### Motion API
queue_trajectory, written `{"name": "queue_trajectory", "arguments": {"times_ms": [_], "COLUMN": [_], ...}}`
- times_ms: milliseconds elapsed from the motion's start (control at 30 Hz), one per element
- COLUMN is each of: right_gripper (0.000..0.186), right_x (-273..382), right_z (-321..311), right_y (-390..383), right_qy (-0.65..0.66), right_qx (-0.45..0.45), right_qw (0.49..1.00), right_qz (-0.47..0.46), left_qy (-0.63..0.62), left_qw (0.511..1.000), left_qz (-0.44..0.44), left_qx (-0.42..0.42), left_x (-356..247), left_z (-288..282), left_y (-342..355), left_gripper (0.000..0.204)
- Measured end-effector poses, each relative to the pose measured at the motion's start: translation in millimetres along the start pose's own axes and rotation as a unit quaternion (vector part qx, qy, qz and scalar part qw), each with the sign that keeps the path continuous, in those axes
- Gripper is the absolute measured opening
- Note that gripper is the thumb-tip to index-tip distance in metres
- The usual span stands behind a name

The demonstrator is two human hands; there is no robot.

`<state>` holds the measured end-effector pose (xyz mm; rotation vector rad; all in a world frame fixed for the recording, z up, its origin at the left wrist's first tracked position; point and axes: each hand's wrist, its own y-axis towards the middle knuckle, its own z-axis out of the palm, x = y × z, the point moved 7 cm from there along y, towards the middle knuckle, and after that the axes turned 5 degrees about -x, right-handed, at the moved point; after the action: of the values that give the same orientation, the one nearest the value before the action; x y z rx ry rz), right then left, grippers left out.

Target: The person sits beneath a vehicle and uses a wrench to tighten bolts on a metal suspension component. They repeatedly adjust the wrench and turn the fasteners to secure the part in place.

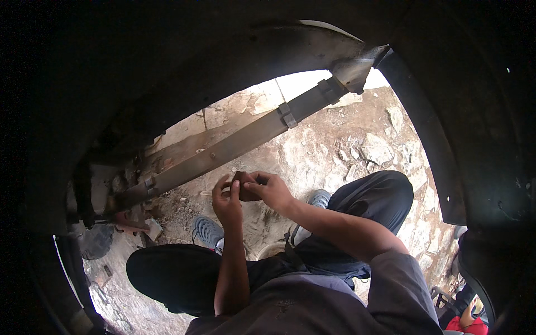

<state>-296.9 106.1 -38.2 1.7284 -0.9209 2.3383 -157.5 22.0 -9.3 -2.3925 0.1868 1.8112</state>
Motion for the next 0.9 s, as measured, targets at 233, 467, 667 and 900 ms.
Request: {"name": "queue_trajectory", "arguments": {"times_ms": [233, 467, 667, 900], "right_gripper": [0.022, 0.023, 0.017, 0.018], "right_x": [1.5, 22.5, 16.1, 27.5], "right_z": [8.8, -11.2, -11.8, -15.1], "right_y": [-2.7, -1.4, 6.8, 2.4], "right_qy": [0.017, -0.143, 0.001, 0.013], "right_qx": [-0.038, -0.175, -0.124, -0.125], "right_qw": [0.999, 0.961, 0.989, 0.982], "right_qz": [-0.003, -0.158, -0.081, -0.144], "left_qy": [-0.181, -0.227, -0.346, -0.374], "left_qw": [0.973, 0.954, 0.905, 0.893], "left_qz": [-0.113, -0.160, -0.215, -0.230], "left_qx": [0.084, 0.111, 0.123, 0.103], "left_x": [10.4, 18.8, 25.1, 20.9], "left_z": [14.9, 32.5, 47.0, 33.8], "left_y": [-2.2, -11.0, -15.2, -7.9], "left_gripper": [0.027, 0.026, 0.029, 0.027]}}
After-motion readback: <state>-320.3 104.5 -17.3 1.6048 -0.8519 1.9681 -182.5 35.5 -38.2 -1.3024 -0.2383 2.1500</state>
